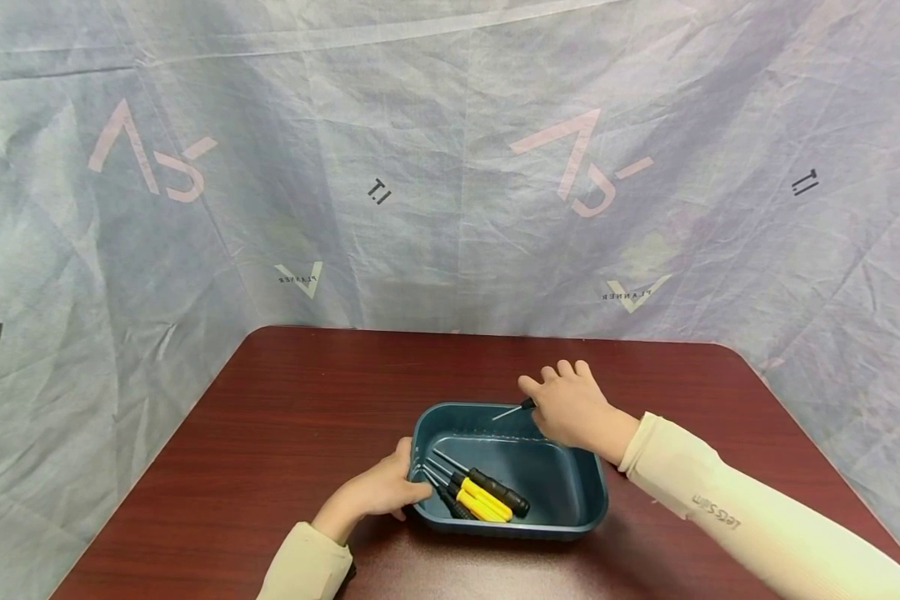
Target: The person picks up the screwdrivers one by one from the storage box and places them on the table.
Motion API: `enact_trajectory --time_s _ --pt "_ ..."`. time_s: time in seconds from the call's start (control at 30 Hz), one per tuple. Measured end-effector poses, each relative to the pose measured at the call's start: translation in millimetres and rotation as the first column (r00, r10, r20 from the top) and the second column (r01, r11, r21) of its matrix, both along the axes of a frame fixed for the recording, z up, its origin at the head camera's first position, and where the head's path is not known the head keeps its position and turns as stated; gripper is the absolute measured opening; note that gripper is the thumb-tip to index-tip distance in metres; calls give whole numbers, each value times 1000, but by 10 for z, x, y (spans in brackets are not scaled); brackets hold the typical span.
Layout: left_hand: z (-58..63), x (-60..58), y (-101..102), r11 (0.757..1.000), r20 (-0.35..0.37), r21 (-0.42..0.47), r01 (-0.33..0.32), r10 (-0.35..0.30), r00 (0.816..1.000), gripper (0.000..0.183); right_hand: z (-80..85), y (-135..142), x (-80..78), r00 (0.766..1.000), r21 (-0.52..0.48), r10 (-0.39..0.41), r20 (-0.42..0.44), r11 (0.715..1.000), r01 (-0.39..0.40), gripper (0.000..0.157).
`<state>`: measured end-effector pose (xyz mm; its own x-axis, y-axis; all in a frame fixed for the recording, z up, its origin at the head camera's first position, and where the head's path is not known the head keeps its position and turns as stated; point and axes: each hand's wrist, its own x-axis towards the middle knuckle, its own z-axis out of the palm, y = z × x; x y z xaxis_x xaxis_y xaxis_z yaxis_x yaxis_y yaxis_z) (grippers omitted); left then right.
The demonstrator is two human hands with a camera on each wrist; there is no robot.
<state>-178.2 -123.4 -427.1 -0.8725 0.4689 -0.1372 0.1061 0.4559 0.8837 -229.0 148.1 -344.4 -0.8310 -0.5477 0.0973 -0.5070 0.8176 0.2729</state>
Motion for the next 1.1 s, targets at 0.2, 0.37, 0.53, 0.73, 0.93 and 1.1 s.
enact_trajectory --time_s 0.2,0.37,0.53,0.73,0.93,1.1 --pt "-6 -1 0 1000 -3 -6 1 -1 1000 70 19 50 -15 999 -3 -28 18 1000 28 23" --pt "9 3 2 1000 -4 -6 2 -2 1000 69 28 98 -22 998 1 -53 30 999 53 27" --pt "13 5 0 1000 0 -6 3 -3 1000 70 40 156 -19 998 -17 -59 30 998 60 29" --pt "0 -1 -3 1000 1 -6 3 -3 1000 70 56 209 -17 997 -41 -67 25 997 68 28" --pt "-17 -8 -7 1000 -7 -13 -6 6 1000 70 49 255 -36 996 -64 -85 38 994 87 25" --pt "-24 -9 -5 1000 0 -13 -5 5 1000 70 32 296 -49 992 -69 -106 66 992 110 21"
